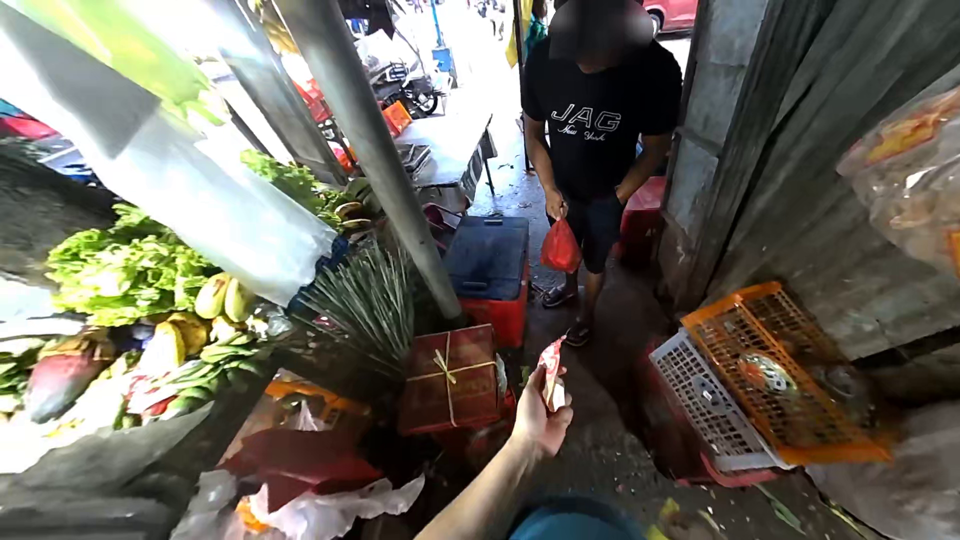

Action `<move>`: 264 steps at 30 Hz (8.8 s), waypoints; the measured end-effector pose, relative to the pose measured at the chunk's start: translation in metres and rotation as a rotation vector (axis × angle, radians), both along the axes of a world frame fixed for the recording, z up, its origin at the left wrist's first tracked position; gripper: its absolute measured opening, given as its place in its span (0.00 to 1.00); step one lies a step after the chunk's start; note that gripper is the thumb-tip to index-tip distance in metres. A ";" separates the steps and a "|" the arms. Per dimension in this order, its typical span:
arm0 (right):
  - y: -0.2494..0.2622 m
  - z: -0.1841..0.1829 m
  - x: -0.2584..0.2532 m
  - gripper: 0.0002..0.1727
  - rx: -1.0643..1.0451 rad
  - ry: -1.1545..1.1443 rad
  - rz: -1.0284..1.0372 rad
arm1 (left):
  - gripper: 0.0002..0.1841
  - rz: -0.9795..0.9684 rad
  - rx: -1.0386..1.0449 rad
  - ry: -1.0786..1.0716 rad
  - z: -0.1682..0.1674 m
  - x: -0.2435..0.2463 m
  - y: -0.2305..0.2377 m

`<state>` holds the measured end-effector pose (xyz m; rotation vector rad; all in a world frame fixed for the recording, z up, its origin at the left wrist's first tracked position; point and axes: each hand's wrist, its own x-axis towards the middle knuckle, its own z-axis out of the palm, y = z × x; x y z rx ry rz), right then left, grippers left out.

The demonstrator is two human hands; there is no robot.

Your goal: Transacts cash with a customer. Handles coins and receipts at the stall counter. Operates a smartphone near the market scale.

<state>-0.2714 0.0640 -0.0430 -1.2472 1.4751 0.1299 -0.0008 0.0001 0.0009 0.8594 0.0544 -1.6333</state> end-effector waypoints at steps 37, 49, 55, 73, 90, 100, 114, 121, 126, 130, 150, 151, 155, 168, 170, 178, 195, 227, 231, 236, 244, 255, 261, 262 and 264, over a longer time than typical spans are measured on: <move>-0.098 0.007 0.001 0.12 -0.660 -0.415 -0.215 | 0.28 -0.163 -0.056 0.049 0.015 -0.028 -0.007; -0.090 0.012 0.009 0.13 -0.555 -0.464 -0.275 | 0.28 -0.142 -0.015 0.028 0.014 -0.028 -0.007; -0.085 0.007 0.013 0.11 -0.558 -0.453 -0.257 | 0.28 -0.165 -0.023 -0.008 0.010 -0.025 -0.005; -0.077 -0.002 0.031 0.13 -0.642 -0.482 -0.161 | 0.30 -0.136 0.023 0.036 -0.004 -0.023 -0.005; -0.068 0.051 0.060 0.08 -0.569 -0.514 -0.409 | 0.05 -0.560 -0.344 -0.639 -0.009 -0.023 0.005; -0.083 0.042 0.043 0.14 -0.639 -0.678 -0.613 | 0.05 -0.595 -0.358 -0.602 -0.017 -0.014 0.003; -0.078 0.044 0.033 0.12 -0.654 -0.864 -0.695 | 0.12 -0.708 -0.323 -0.676 -0.013 -0.018 0.006; -0.077 0.044 0.031 0.15 -0.646 -0.757 -0.756 | 0.10 -0.632 -0.287 -0.669 -0.012 -0.020 0.004; -0.077 0.039 0.036 0.16 -0.697 -0.733 -0.706 | 0.12 -0.699 -0.273 -0.511 -0.013 -0.019 0.007; -0.077 0.042 0.040 0.16 -0.729 -0.723 -0.630 | 0.08 -0.703 -0.298 -0.562 -0.016 -0.019 0.010; -0.078 0.042 0.030 0.10 -0.839 -0.680 -0.641 | 0.12 -0.093 0.015 -0.424 -0.016 -0.007 -0.004; -0.078 0.043 0.029 0.10 -0.835 -0.679 -0.638 | 0.11 -0.056 0.050 -0.386 -0.015 -0.006 -0.005; -0.076 0.043 0.032 0.10 -0.820 -0.689 -0.610 | 0.13 -0.047 0.071 -0.315 -0.014 -0.010 -0.004; -0.072 0.034 0.039 0.10 -0.721 -0.669 -0.555 | 0.12 -0.204 -0.066 -0.252 -0.012 -0.014 0.000; -0.070 0.034 0.043 0.10 -0.715 -0.663 -0.545 | 0.12 -0.172 -0.058 -0.263 -0.010 -0.015 0.002; -0.064 0.041 0.058 0.10 -0.708 -0.645 -0.523 | 0.25 -0.128 0.037 -0.192 -0.017 -0.012 0.003; -0.053 0.040 0.053 0.10 -0.718 -0.625 -0.462 | 0.34 -0.223 -0.049 0.027 -0.013 -0.008 -0.004; -0.043 0.041 0.045 0.11 -0.646 -0.609 -0.549 | 0.35 -0.193 0.003 0.041 -0.009 -0.026 -0.013; -0.040 0.037 0.041 0.11 -0.631 -0.627 -0.551 | 0.35 -0.194 0.008 0.028 -0.011 -0.029 -0.011; -0.036 0.033 0.038 0.11 -0.606 -0.644 -0.564 | 0.34 -0.203 0.017 0.004 -0.012 -0.032 -0.009; -0.032 0.037 0.036 0.11 -0.596 -0.624 -0.568 | 0.35 -0.224 0.022 0.020 -0.010 -0.036 -0.008; -0.030 0.040 0.036 0.10 -0.587 -0.613 -0.583 | 0.35 -0.230 0.047 0.015 -0.007 -0.040 -0.010; -0.027 0.039 0.037 0.10 -0.569 -0.629 -0.573 | 0.35 -0.239 0.032 0.012 -0.008 -0.040 -0.010; -0.026 0.039 0.037 0.10 -0.566 -0.626 -0.567 | 0.36 -0.243 0.026 0.009 -0.008 -0.040 -0.009; -0.026 0.038 0.038 0.10 -0.558 -0.626 -0.565 | 0.35 -0.236 0.027 0.007 -0.010 -0.039 -0.009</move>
